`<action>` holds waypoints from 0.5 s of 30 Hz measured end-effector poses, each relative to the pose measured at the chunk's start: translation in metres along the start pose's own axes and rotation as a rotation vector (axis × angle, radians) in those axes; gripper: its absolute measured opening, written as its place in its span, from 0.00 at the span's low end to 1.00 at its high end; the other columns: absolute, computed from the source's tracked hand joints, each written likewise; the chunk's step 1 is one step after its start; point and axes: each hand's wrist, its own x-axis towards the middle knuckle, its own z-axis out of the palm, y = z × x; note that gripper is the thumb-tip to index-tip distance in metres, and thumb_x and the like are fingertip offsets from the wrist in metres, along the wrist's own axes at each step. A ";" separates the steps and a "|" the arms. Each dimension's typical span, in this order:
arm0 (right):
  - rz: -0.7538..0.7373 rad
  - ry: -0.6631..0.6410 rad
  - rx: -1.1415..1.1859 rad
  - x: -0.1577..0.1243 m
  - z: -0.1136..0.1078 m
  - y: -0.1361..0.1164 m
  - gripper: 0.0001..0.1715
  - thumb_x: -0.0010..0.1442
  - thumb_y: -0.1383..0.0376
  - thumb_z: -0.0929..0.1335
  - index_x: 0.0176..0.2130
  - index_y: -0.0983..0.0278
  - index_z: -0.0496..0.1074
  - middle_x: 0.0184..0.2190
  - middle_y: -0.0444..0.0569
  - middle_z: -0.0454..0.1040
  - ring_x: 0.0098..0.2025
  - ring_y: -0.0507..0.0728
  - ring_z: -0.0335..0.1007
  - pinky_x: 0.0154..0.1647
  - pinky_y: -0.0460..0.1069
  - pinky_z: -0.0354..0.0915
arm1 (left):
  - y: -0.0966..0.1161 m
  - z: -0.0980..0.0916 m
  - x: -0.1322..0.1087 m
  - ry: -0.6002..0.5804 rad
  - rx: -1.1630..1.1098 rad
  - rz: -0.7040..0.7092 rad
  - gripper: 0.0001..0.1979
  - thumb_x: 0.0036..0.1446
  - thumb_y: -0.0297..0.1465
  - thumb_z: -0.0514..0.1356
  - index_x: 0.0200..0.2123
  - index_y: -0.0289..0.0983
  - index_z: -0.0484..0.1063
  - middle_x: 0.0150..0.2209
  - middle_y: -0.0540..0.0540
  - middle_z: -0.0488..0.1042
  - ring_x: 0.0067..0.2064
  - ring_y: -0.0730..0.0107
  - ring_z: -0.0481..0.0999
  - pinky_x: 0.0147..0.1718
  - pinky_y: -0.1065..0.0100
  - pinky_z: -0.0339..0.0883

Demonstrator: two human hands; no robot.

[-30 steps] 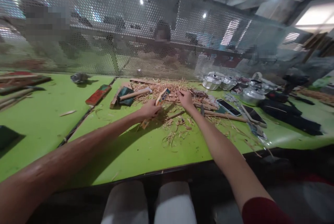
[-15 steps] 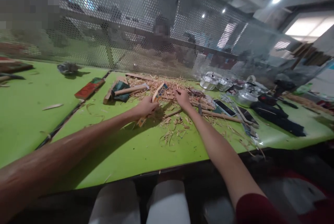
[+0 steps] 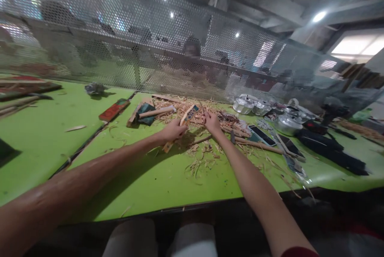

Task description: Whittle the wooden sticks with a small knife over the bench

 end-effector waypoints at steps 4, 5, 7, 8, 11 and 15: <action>-0.062 -0.011 -0.025 -0.002 -0.001 -0.007 0.20 0.71 0.58 0.62 0.34 0.63 0.78 0.24 0.48 0.73 0.32 0.58 0.71 0.41 0.50 0.68 | -0.004 -0.004 0.000 0.016 -0.133 -0.028 0.14 0.64 0.26 0.57 0.28 0.42 0.55 0.15 0.58 0.58 0.14 0.78 0.55 0.15 0.74 0.51; -0.085 -0.014 -0.028 -0.003 -0.001 -0.009 0.19 0.70 0.58 0.63 0.36 0.63 0.79 0.26 0.48 0.74 0.33 0.59 0.71 0.42 0.50 0.68 | -0.004 -0.004 0.000 0.021 -0.149 -0.031 0.14 0.63 0.26 0.57 0.29 0.42 0.56 0.15 0.58 0.57 0.15 0.79 0.55 0.15 0.74 0.51; -0.120 -0.025 -0.017 -0.006 -0.002 -0.014 0.18 0.69 0.57 0.65 0.39 0.64 0.80 0.29 0.49 0.77 0.34 0.59 0.72 0.43 0.51 0.68 | -0.004 -0.003 0.000 0.038 -0.158 -0.038 0.13 0.63 0.26 0.58 0.29 0.42 0.56 0.16 0.59 0.57 0.15 0.79 0.55 0.15 0.74 0.51; -0.135 -0.035 -0.007 -0.007 -0.003 -0.017 0.18 0.69 0.57 0.65 0.40 0.64 0.80 0.30 0.49 0.78 0.34 0.58 0.72 0.42 0.50 0.68 | -0.004 -0.003 0.000 0.046 -0.153 -0.047 0.13 0.63 0.26 0.58 0.29 0.42 0.56 0.16 0.59 0.57 0.15 0.79 0.55 0.15 0.74 0.52; -0.178 -0.092 0.000 -0.009 -0.007 -0.025 0.18 0.67 0.56 0.67 0.40 0.66 0.81 0.32 0.50 0.79 0.34 0.57 0.71 0.40 0.49 0.66 | -0.003 -0.003 0.001 0.062 -0.133 -0.067 0.13 0.62 0.25 0.59 0.29 0.41 0.58 0.16 0.58 0.58 0.15 0.79 0.55 0.15 0.73 0.54; -0.183 -0.251 -0.033 -0.010 -0.015 -0.035 0.21 0.66 0.53 0.68 0.33 0.65 0.80 0.26 0.47 0.74 0.28 0.55 0.66 0.33 0.48 0.62 | -0.001 -0.005 -0.001 0.115 -0.071 -0.070 0.12 0.61 0.25 0.59 0.28 0.41 0.60 0.16 0.55 0.62 0.15 0.77 0.59 0.16 0.72 0.57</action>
